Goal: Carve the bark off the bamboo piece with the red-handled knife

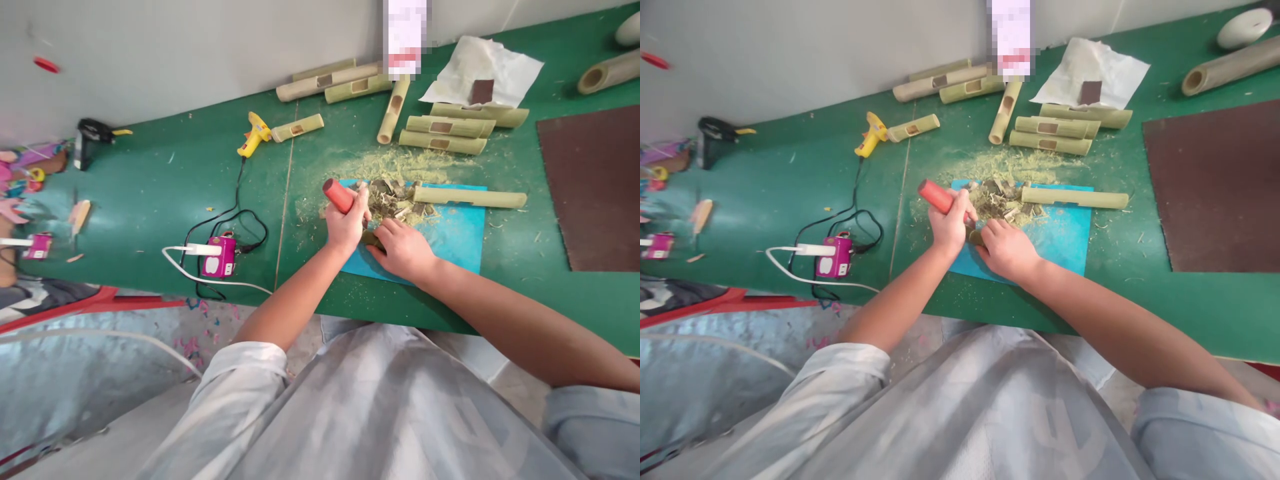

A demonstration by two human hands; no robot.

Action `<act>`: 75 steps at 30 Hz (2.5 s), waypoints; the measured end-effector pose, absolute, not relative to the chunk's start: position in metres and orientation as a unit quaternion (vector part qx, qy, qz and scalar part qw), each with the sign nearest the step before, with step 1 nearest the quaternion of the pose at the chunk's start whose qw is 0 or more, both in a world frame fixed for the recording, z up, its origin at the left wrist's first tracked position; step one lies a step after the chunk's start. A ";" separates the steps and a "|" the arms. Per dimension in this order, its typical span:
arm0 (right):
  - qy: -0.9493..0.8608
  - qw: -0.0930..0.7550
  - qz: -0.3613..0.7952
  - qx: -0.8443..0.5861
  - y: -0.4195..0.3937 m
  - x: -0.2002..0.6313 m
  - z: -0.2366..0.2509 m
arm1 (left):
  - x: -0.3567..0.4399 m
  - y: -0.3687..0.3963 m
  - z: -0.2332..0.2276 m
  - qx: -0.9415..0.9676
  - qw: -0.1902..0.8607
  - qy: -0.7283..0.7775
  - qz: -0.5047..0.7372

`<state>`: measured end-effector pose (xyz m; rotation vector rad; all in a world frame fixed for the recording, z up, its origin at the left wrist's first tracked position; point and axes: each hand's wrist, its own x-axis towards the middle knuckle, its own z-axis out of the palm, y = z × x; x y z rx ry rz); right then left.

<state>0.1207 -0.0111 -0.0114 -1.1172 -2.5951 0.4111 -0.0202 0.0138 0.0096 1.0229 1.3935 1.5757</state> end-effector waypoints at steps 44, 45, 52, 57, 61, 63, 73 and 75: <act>-0.904 0.166 0.152 -0.364 -0.006 0.124 -0.017 | -0.029 0.003 -0.003 0.434 0.375 0.560 0.597; -0.904 0.167 0.151 -0.362 -0.005 0.125 -0.017 | -0.029 0.002 -0.003 0.427 0.374 0.561 0.603; -0.903 0.157 0.133 -0.377 -0.009 0.124 -0.015 | -0.019 0.012 0.004 0.392 0.384 0.545 0.634; -0.902 0.143 0.131 -0.386 -0.010 0.123 -0.011 | -0.020 0.012 0.003 0.414 0.365 0.557 0.621; -0.901 0.134 0.132 -0.391 -0.009 0.123 -0.008 | -0.023 0.011 0.002 0.411 0.356 0.556 0.628; -0.900 0.130 0.132 -0.394 -0.010 0.122 -0.006 | -0.024 0.011 0.002 0.417 0.361 0.553 0.625; -0.900 0.116 0.140 -0.396 -0.014 0.122 0.001 | -0.037 0.007 -0.008 0.496 0.329 0.523 0.610; -0.900 0.115 0.142 -0.395 -0.015 0.121 0.002 | -0.037 0.004 -0.008 0.485 0.325 0.520 0.623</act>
